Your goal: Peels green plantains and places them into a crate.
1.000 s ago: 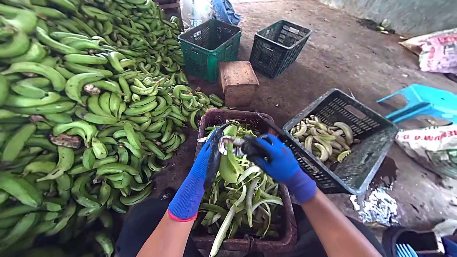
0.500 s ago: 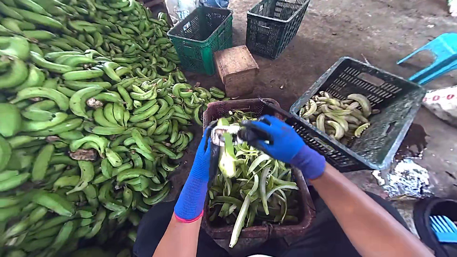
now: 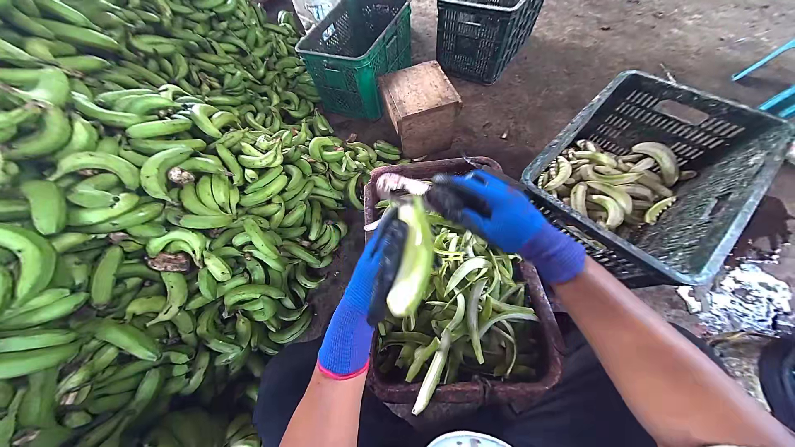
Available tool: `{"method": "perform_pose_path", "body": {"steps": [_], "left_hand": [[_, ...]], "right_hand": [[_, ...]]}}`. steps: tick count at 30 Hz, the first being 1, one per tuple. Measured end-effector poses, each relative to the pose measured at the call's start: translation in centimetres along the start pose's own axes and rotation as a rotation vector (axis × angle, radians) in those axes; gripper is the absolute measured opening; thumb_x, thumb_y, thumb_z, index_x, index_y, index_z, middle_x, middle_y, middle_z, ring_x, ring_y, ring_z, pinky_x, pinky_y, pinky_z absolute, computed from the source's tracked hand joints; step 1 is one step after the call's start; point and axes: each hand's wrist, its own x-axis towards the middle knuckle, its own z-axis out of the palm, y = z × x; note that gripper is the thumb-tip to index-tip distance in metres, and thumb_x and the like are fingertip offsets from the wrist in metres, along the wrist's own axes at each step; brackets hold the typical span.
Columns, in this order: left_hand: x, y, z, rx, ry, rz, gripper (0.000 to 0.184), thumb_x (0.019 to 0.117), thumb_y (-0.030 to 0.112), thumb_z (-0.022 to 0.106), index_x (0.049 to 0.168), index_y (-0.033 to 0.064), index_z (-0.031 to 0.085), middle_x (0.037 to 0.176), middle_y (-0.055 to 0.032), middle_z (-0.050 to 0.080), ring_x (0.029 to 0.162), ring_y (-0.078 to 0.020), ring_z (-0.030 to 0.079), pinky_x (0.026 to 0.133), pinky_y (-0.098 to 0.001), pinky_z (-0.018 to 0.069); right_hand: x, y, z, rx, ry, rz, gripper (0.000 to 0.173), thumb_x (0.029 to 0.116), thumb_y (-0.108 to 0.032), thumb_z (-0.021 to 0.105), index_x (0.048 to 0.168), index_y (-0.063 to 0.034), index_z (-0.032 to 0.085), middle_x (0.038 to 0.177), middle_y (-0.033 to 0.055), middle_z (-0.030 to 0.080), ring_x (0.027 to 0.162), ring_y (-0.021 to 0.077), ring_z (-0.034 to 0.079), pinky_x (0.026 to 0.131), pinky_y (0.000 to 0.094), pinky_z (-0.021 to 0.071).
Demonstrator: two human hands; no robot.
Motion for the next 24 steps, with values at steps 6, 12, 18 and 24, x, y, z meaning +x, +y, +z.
{"method": "perform_pose_path", "body": {"steps": [6, 12, 18, 24], "left_hand": [[1.6, -1.2, -1.4, 0.036, 0.213, 0.134, 0.039, 0.1096, 0.024, 0.034, 0.144, 0.011, 0.047, 0.107, -0.0009, 0.066, 0.086, -0.0043, 0.064, 0.076, -0.0233, 0.0555], [0.5, -0.3, -1.3, 0.026, 0.013, 0.051, 0.039, 0.1077, 0.027, 0.038, 0.145, 0.0171, 0.046, 0.101, -0.0002, 0.067, 0.08, -0.0062, 0.066, 0.069, -0.0238, 0.0575], [1.6, -2.3, -1.5, -0.029, 0.148, 0.104, 0.038, 0.109, 0.024, 0.033, 0.142, 0.0117, 0.049, 0.102, -0.0004, 0.067, 0.082, -0.0049, 0.065, 0.071, -0.0229, 0.0563], [1.9, -0.9, -0.6, -0.292, 0.368, 0.202, 0.039, 0.1097, 0.042, 0.036, 0.137, 0.018, 0.052, 0.106, -0.0014, 0.068, 0.087, -0.0097, 0.069, 0.072, -0.0274, 0.0594]], "right_hand": [[-1.8, -0.9, 0.6, -0.051, -0.011, -0.112, 0.054, 0.0864, -0.035, 0.072, 0.138, -0.0193, 0.066, 0.114, 0.018, 0.067, 0.1, 0.036, 0.066, 0.081, 0.0577, 0.0551], [-0.6, 0.2, -0.3, -0.113, 0.047, -0.137, 0.052, 0.088, -0.04, 0.07, 0.137, -0.0215, 0.067, 0.116, 0.0235, 0.067, 0.103, 0.0439, 0.065, 0.083, 0.0632, 0.0515], [-1.6, -0.4, 0.5, -0.082, 0.053, -0.096, 0.053, 0.0866, -0.035, 0.07, 0.137, -0.0194, 0.067, 0.114, 0.0196, 0.067, 0.101, 0.0387, 0.065, 0.082, 0.0597, 0.0533], [-1.7, -1.2, 1.9, -0.074, -0.006, -0.196, 0.053, 0.0863, -0.042, 0.069, 0.136, -0.0225, 0.068, 0.113, 0.019, 0.068, 0.101, 0.0385, 0.066, 0.081, 0.058, 0.0533]]}}
